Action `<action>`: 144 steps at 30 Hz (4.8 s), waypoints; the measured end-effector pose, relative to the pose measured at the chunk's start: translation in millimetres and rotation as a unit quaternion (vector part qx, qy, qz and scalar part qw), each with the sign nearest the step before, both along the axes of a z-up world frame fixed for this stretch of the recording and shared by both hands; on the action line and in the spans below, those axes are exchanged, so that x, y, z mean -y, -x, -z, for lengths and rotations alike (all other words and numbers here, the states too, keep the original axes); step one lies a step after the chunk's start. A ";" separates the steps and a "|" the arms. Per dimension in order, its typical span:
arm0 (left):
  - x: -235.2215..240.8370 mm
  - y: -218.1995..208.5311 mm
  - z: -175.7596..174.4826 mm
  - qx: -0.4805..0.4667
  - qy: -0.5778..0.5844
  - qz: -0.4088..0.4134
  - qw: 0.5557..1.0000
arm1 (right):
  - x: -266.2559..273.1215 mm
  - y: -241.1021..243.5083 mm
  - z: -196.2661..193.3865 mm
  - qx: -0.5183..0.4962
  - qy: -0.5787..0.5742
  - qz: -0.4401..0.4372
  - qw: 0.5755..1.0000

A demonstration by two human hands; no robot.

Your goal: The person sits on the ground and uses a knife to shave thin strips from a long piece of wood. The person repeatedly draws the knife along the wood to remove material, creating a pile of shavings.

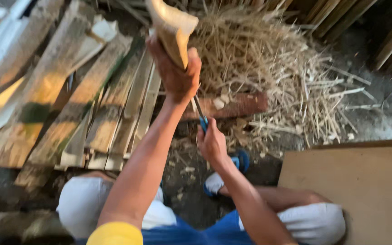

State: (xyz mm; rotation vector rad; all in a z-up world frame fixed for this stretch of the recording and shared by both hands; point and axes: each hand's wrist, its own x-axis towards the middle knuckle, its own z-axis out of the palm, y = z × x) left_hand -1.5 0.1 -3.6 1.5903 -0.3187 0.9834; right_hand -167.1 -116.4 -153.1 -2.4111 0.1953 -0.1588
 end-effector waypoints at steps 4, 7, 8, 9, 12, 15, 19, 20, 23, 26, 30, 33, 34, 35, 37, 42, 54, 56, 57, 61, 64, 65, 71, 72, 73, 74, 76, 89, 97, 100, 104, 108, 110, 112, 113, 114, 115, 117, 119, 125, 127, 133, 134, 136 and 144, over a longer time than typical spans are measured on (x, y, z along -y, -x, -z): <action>-6.2 -3.6 -17.1 -0.002 0.015 0.056 0.998 | 31.1 -40.1 91.4 -0.134 0.020 0.003 0.991; -18.8 3.4 -4.5 -0.066 0.094 0.128 0.985 | 31.0 -24.6 132.5 -0.154 -0.047 0.014 0.987; -21.9 3.7 1.0 -0.089 0.127 0.147 0.977 | 29.0 -19.1 136.1 -0.151 -0.064 0.019 0.986; -23.0 -0.8 2.2 -0.067 0.118 0.135 0.981 | 26.7 -21.8 134.0 -0.155 -0.061 0.025 0.986; -21.9 -5.8 11.4 -0.055 0.084 0.105 0.989 | 20.5 -17.3 111.0 -0.163 -0.053 0.033 0.985; -9.5 -15.8 15.4 -0.076 0.044 0.085 0.993 | 16.5 -37.4 57.8 -0.128 -0.057 0.035 0.990; -1.0 -26.8 17.2 -0.018 0.030 0.057 0.998 | 9.6 -48.4 -23.3 0.008 -0.090 0.044 0.995; 0.1 -28.3 16.9 -0.011 0.026 0.050 0.998 | 9.2 -49.1 -31.1 0.060 -0.101 0.041 0.992; 0.4 -26.4 18.3 -0.049 0.074 0.080 0.993 | 7.8 -52.3 0.2 0.155 -0.133 0.035 0.978; 3.4 -28.9 22.5 -0.015 0.027 0.049 0.998 | 17.3 -48.5 67.4 -0.116 0.017 0.017 0.993; 4.3 -32.1 21.6 -0.033 0.028 0.063 0.997 | 29.5 -53.9 71.6 -0.134 -0.001 -0.014 0.991; 2.8 -37.8 23.0 -0.052 0.042 0.070 0.995 | 26.8 -58.1 28.7 -0.020 -0.067 0.008 0.998; 2.1 -38.0 22.2 -0.026 0.031 0.066 0.997 | 27.3 -59.5 19.7 0.038 -0.094 0.020 0.995; 0.4 -35.0 25.2 -0.008 0.020 0.061 0.998 | 27.2 -55.2 19.0 0.089 -0.119 0.031 0.988; -1.2 -30.8 26.5 -0.031 0.039 0.075 0.996 | 16.7 -55.0 41.2 0.195 -0.162 0.049 0.966; 3.8 -33.6 22.0 -0.017 0.013 0.040 0.999 | 29.0 -65.5 108.6 -0.201 0.065 0.003 0.977; -10.4 -32.7 27.3 -0.089 0.097 0.073 0.989 | 60.7 -39.2 189.4 -0.237 0.069 0.043 0.968; -21.4 -20.8 32.9 -0.074 0.081 0.091 0.990 | 61.5 -28.3 215.7 -0.234 0.059 0.058 0.969; -25.2 -19.9 33.5 -0.062 0.101 0.116 0.986 | 62.0 -25.4 219.1 -0.224 0.033 0.058 0.972; -44.5 -9.9 33.7 -0.018 0.123 0.197 0.973 | 42.4 -19.4 158.4 -0.170 -0.025 0.039 0.984; -55.2 3.8 40.3 -0.003 0.046 0.214 0.976 | 17.1 -19.1 52.4 -0.150 -0.048 0.037 0.987; -55.4 4.5 40.8 0.006 0.012 0.214 0.977 | 9.1 -19.7 15.8 -0.129 -0.066 0.022 0.989; -47.6 16.3 46.4 0.007 -0.005 0.180 0.984 | -26.8 -15.1 -80.9 0.141 -0.084 -0.048 0.985; -45.0 17.3 47.0 0.001 0.004 0.175 0.985 | -30.6 -14.3 -79.7 0.131 -0.094 -0.037 0.986; -40.6 18.8 48.0 -0.006 0.014 0.168 0.986 | -31.3 -15.8 -78.1 0.094 -0.079 -0.051 0.991; -38.7 20.1 49.0 -0.013 0.024 0.162 0.986 | -31.5 -19.5 -76.9 0.057 -0.065 -0.066 0.994; -50.3 14.5 47.7 -0.014 -0.003 0.157 0.987 | -29.9 -24.7 -78.6 0.064 -0.049 -0.092 0.993; -51.9 15.7 45.9 -0.004 0.044 0.137 0.990 | -34.6 -27.4 -34.5 0.089 -0.014 -0.073 0.993; -58.4 5.3 43.9 0.009 0.096 0.145 0.985 | -26.2 -57.4 17.7 -0.150 0.035 -0.038 0.987; -57.4 -2.2 49.3 0.016 0.064 0.135 0.989 | -34.7 -44.5 3.9 -0.014 0.002 -0.051 0.999; -51.9 7.9 54.9 -0.027 0.135 0.207 0.969 | -22.7 -44.0 42.2 -0.127 0.004 -0.002 0.992; -48.5 -6.6 53.4 -0.020 0.168 0.235 0.957 | 6.6 -50.7 104.6 -0.163 0.022 -0.008 0.986; -46.7 2.7 65.5 -0.056 0.146 0.210 0.965 | 11.9 -44.4 106.7 -0.112 0.018 -0.018 0.993; -36.1 3.9 72.6 -0.045 0.127 0.201 0.970 | 0.6 -61.2 80.5 -0.049 -0.010 -0.014 0.999; -31.2 8.2 76.1 -0.043 0.118 0.192 0.973 | -3.8 -55.2 61.7 -0.024 -0.033 -0.013 0.999; -28.0 4.9 77.6 -0.047 0.121 0.189 0.973 | -7.4 -51.2 43.4 0.000 -0.055 -0.011 0.998; -25.8 3.4 80.3 -0.058 0.124 0.187 0.973 | -11.6 -46.3 30.0 0.028 -0.069 -0.016 0.997; -24.3 1.3 81.3 -0.070 0.126 0.174 0.974 | -13.9 -50.5 18.5 0.093 -0.093 -0.026 0.991; -24.7 2.8 80.9 -0.074 0.121 0.152 0.978 | -11.7 -50.8 32.7 0.061 -0.076 -0.012 0.995; -25.5 -4.4 88.3 -0.071 0.122 0.097 0.985 | 6.0 -61.4 85.6 -0.147 0.038 -0.012 0.988; -31.0 -9.0 90.1 -0.051 0.124 0.118 0.984 | 3.6 -59.3 67.5 -0.110 0.008 -0.025 0.994; -21.9 -4.7 98.7 -0.034 0.187 0.193 0.963 | -10.7 -49.0 60.9 -0.035 -0.024 -0.011 0.999; -20.1 -5.5 100.1 -0.021 0.195 0.206 0.959 | -5.7 -54.0 79.5 -0.099 0.022 0.002 0.995; -21.7 -2.8 104.8 -0.077 0.208 0.202 0.954 | 16.5 -49.7 123.3 -0.203 0.068 0.021 0.977; -45.7 -5.1 64.7 -0.049 0.122 0.214 0.968 | 44.9 -6.6 207.5 -0.201 -0.055 0.087 0.974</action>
